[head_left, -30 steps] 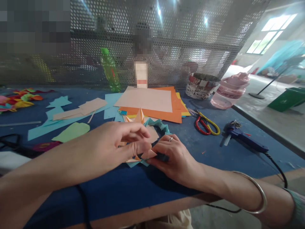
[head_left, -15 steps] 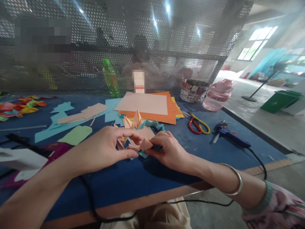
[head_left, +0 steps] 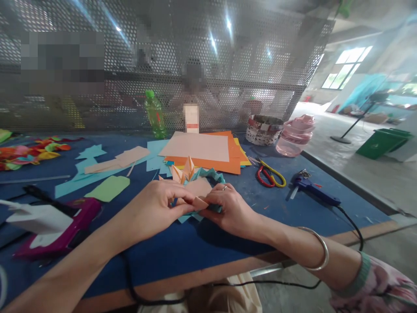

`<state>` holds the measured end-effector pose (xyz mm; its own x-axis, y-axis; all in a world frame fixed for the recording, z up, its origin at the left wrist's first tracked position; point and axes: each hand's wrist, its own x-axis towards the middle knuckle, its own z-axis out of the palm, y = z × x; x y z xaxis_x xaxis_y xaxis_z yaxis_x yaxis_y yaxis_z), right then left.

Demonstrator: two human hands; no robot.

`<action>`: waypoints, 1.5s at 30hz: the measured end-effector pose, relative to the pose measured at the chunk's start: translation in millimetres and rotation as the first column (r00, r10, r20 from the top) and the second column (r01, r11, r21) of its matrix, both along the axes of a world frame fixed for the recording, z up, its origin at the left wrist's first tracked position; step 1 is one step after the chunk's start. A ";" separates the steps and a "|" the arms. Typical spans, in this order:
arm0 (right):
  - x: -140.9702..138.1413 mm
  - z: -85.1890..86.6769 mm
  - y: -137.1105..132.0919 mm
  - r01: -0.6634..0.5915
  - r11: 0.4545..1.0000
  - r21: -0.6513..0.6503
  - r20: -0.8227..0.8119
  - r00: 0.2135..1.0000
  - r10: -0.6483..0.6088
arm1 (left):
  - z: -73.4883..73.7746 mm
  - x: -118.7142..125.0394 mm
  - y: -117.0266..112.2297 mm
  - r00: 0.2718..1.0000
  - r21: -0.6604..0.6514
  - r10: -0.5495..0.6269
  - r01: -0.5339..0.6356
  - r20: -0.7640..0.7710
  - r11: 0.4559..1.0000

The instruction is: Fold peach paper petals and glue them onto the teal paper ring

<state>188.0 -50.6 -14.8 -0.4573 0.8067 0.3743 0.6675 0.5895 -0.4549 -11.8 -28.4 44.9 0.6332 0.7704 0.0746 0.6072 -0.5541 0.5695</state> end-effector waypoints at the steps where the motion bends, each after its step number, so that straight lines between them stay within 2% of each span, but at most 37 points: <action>1: 0.0 -0.2 0.2 -0.001 1.000 -0.001 -0.002 1.000 0.001 | -0.9 0.0 0.4 1.000 0.003 0.001 -0.001 0.005 1.000; 6: -0.1 -2.4 1.1 -0.012 1.000 -0.021 -0.009 1.000 0.012 | -5.5 -0.5 0.4 0.999 -0.007 0.025 -0.025 0.027 1.000; 12: -1.4 -2.5 -1.3 0.000 1.000 -0.008 0.019 1.000 0.000 | -4.5 -0.2 -0.5 0.999 -0.035 0.033 -0.032 0.031 0.999; 25: -4.1 -4.1 -1.2 0.004 0.998 0.062 0.007 1.000 -0.004 | -7.0 -1.0 0.2 0.999 0.003 0.040 -0.040 0.031 0.999; 35: -3.6 -5.7 0.3 -0.038 0.996 0.082 -0.046 0.998 0.042 | -8.5 -1.6 -0.1 0.998 0.021 0.059 -0.059 -0.002 0.998; 45: -3.1 2.2 -3.4 -0.021 0.999 0.035 0.056 0.998 0.019 | -3.9 -2.7 -1.3 0.998 0.035 0.068 -0.068 -0.013 0.997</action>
